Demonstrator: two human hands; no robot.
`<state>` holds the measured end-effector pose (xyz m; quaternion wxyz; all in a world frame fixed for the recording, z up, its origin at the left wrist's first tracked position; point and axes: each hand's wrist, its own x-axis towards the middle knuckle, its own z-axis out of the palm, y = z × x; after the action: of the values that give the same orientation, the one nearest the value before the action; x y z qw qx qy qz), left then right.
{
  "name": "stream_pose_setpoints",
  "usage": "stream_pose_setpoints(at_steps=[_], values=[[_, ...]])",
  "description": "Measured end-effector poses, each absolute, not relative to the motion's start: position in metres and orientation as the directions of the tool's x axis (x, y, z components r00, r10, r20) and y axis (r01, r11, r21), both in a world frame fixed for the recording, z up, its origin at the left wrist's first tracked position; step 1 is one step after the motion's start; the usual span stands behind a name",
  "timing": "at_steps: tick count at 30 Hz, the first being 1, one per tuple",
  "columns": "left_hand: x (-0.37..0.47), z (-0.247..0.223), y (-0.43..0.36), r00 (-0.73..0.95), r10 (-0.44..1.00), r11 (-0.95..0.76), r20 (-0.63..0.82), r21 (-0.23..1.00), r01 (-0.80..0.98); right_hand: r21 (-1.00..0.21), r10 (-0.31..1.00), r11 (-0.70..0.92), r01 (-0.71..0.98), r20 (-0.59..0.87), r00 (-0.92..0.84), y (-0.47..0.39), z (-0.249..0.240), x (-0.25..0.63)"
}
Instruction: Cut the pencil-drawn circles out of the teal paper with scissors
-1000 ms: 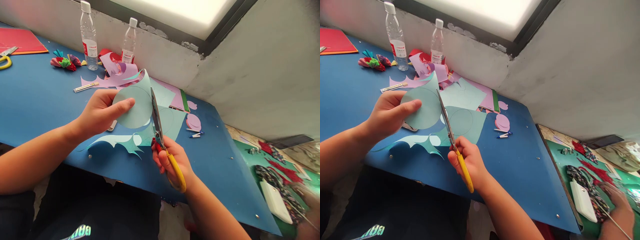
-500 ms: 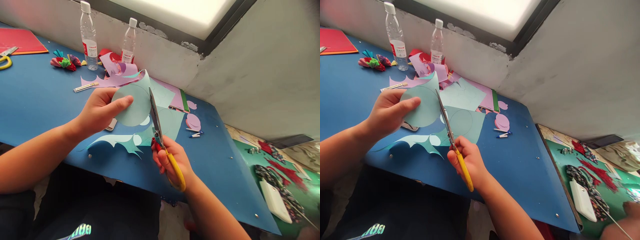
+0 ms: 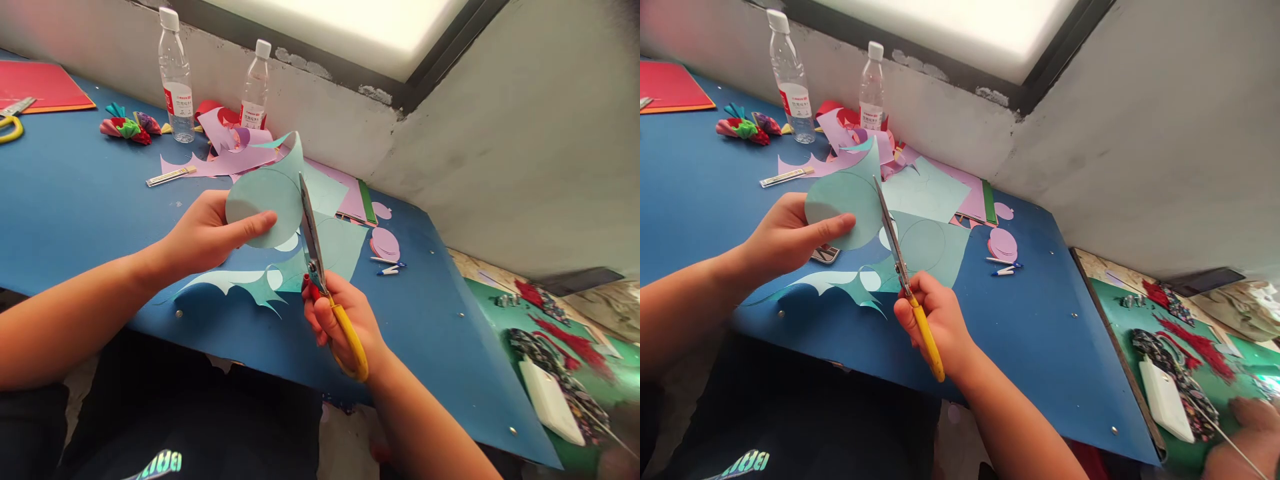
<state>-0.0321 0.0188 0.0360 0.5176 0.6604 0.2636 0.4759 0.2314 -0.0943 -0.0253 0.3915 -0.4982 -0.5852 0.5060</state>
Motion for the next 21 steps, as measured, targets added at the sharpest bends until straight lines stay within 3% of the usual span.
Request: stream_pose_setpoints(at_steps=[21], values=[[-0.0323, 0.0424, 0.0139, 0.452, 0.824, -0.324, 0.341, 0.939, -0.116, -0.976, 0.977, 0.005, 0.216, -0.041, -0.210, -0.0939, -0.0267, 0.2332]])
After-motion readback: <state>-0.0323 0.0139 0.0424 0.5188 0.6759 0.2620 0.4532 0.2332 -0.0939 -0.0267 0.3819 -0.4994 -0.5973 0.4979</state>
